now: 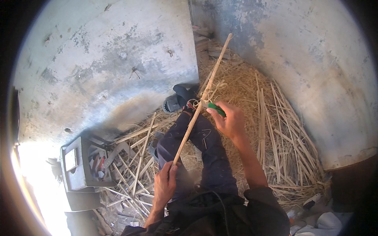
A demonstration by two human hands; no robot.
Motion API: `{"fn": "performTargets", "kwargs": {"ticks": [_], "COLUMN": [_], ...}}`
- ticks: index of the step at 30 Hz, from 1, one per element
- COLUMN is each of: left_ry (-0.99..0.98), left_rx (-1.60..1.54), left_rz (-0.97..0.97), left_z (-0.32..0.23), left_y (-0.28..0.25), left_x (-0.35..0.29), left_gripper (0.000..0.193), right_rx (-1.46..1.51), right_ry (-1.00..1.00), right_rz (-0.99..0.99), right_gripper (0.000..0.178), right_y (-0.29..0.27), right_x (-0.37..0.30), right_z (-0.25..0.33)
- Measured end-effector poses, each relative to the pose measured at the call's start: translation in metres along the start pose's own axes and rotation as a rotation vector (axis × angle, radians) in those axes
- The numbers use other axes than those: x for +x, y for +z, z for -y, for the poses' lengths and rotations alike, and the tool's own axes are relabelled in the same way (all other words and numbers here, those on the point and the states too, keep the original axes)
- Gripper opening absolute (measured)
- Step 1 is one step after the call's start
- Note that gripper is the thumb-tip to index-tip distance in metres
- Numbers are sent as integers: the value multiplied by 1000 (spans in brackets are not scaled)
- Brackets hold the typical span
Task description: The person sits on the floor and uses a green utility knife to shave the surface of a long bamboo stick. They hold the stick with their left hand and scrape along its length with the knife in their right hand, producing thin wood shavings that fall onto the floor.
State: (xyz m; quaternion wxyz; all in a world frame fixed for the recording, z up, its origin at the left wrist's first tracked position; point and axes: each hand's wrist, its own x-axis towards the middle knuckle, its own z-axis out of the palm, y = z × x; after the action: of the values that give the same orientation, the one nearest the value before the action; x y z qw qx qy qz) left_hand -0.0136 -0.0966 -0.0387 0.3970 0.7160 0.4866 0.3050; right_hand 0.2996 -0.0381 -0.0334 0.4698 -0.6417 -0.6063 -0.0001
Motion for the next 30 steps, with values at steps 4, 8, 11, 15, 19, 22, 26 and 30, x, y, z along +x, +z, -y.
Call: {"fn": "performTargets", "kwargs": {"ticks": [4, 8, 11, 15, 19, 22, 26, 30], "left_ry": [-7, -57, -125, -223, -213, -186, -188, -171], "left_rx": [-27, -127, -277, -520, -573, -589, -577, -574], "left_rz": [87, 205, 268, 355, 346, 321, 315, 274], "left_z": [-4, 0, 11, 10, -4, -15, -21, -26], "left_y": [-7, -13, -14, -14, -15, -13, -13, -10], "left_x": [5, 16, 26, 39, 48, 52, 55, 55], "left_gripper": [25, 30, 39, 45, 41, 39, 38, 37], "right_rx": [257, 978, 1106, 567, 347, 319, 252, 186], "right_ry": [130, 466, 493, 183, 8, -100, -220, -263], "right_rz": [19, 404, 396, 242, 189, 163, 159, 112], "right_gripper": [38, 39, 35, 30, 31, 34, 37, 37], "right_y": [10, -2, 1, 12, 12, 17, 22, 21], "right_x": [-5, -3, -8, -22, -31, -38, -42, -41], "right_z": [-6, -11, 5, 18, 45, 48, 43, 48]}}
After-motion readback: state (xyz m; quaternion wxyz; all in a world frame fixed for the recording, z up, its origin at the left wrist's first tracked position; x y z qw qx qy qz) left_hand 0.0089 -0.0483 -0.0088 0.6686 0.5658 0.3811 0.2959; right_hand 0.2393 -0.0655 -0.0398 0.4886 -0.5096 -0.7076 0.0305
